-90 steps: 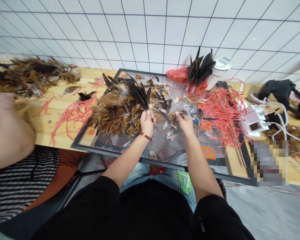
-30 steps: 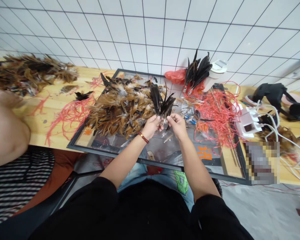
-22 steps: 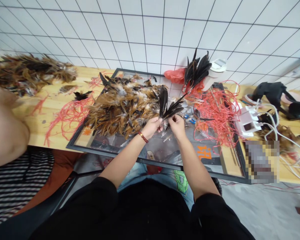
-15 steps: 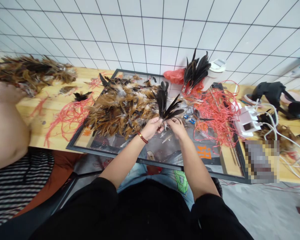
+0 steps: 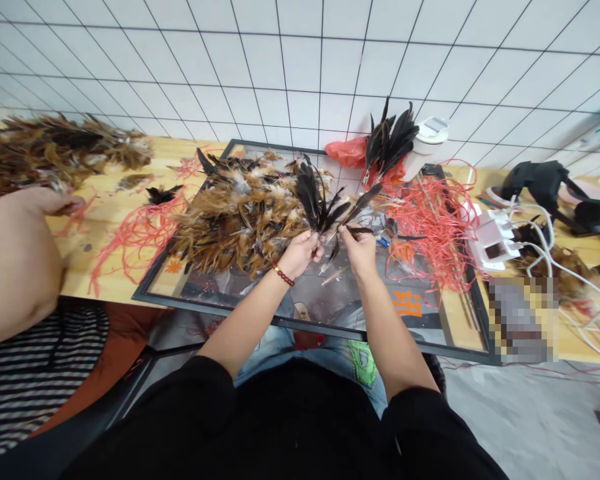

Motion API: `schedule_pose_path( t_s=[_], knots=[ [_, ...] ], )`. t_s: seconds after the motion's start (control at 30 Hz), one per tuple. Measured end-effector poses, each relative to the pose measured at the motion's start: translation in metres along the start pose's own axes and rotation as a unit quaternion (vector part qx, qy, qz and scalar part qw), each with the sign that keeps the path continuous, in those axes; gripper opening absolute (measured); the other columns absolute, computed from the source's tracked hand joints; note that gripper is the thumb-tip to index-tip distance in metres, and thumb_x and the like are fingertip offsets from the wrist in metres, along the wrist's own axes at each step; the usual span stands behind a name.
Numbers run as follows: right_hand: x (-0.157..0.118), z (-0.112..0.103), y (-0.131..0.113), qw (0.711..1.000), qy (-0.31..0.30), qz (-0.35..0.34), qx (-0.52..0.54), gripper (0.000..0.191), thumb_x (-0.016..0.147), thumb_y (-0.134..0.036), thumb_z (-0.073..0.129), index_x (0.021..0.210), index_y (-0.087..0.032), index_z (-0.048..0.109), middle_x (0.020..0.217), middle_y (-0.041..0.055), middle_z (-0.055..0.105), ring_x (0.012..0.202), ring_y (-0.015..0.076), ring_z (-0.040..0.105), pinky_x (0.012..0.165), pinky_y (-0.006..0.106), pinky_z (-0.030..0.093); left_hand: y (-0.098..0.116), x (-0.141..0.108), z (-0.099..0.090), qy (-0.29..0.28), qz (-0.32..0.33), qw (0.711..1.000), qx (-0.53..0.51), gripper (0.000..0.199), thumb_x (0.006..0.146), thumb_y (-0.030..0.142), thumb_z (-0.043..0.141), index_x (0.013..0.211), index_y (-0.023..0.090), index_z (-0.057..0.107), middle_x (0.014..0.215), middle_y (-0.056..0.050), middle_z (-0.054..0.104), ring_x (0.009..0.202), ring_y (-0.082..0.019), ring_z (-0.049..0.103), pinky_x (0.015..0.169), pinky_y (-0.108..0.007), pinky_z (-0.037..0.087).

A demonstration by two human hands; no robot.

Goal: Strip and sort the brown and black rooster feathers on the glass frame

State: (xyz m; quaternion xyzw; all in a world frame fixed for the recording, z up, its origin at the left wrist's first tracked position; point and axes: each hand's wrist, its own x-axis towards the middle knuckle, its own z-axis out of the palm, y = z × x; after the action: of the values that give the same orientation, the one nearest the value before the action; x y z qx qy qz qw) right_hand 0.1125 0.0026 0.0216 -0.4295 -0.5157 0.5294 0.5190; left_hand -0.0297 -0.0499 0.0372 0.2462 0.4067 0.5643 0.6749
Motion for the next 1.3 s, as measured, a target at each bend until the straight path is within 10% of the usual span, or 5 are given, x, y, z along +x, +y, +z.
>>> schedule_pose_path(
  t_s=[0.27, 0.53, 0.9, 1.17, 1.3],
  knots=[
    [0.012, -0.009, 0.003, 0.985, 0.152, -0.038, 0.07, 0.037, 0.074, -0.055, 0.07, 0.075, -0.02, 0.059, 0.062, -0.0038, 0.057, 0.047, 0.0065, 0.044, 0.045, 0.022, 0.035, 0.007, -0.002, 0.0, -0.009, -0.012, 0.998, -0.069, 0.026, 0.085, 0.026, 0.07, 0.075, 0.015, 0.048, 0.068, 0.003, 0.051, 0.048, -0.003, 0.041, 0.043, -0.015, 0.028],
    [0.01, -0.012, -0.005, 0.985, 0.16, -0.065, 0.031, 0.025, 0.064, -0.034, 0.08, 0.076, -0.016, 0.068, 0.063, -0.0016, 0.064, 0.047, 0.0075, 0.05, 0.046, 0.022, 0.039, 0.013, -0.004, 0.0, -0.002, 0.002, 0.996, -0.091, 0.018, 0.091, 0.021, 0.06, 0.078, 0.015, 0.05, 0.07, 0.002, 0.051, 0.05, -0.003, 0.042, 0.046, -0.016, 0.028],
    [0.015, -0.027, 0.003, 0.95, 0.249, -0.171, -0.074, 0.039, 0.081, -0.045, 0.066, 0.107, -0.017, 0.066, 0.104, 0.0075, 0.067, 0.091, 0.0164, 0.063, 0.088, 0.034, 0.051, 0.012, -0.001, -0.006, -0.022, 0.016, 0.989, -0.142, 0.017, 0.087, 0.022, 0.066, 0.08, 0.015, 0.052, 0.072, 0.002, 0.051, 0.052, -0.003, 0.041, 0.047, -0.015, 0.029],
    [-0.001, -0.001, 0.007, 0.991, -0.078, -0.063, -0.092, 0.044, 0.075, -0.064, 0.07, 0.083, -0.021, 0.067, 0.074, 0.0008, 0.066, 0.072, 0.0153, 0.06, 0.072, 0.032, 0.051, 0.007, -0.004, -0.004, -0.078, -0.041, 0.992, -0.09, 0.021, 0.084, 0.026, 0.07, 0.08, 0.014, 0.054, 0.068, 0.002, 0.051, 0.049, -0.004, 0.043, 0.044, -0.015, 0.03],
    [-0.004, 0.004, 0.009, 0.996, -0.042, -0.053, -0.067, 0.041, 0.074, -0.061, 0.072, 0.072, -0.02, 0.068, 0.064, -0.0003, 0.063, 0.059, 0.013, 0.054, 0.062, 0.029, 0.047, 0.001, -0.002, -0.003, -0.075, -0.045, 0.995, -0.055, 0.023, 0.085, 0.03, 0.069, 0.08, 0.013, 0.054, 0.07, 0.001, 0.057, 0.049, -0.005, 0.048, 0.045, -0.017, 0.033]
  ],
)
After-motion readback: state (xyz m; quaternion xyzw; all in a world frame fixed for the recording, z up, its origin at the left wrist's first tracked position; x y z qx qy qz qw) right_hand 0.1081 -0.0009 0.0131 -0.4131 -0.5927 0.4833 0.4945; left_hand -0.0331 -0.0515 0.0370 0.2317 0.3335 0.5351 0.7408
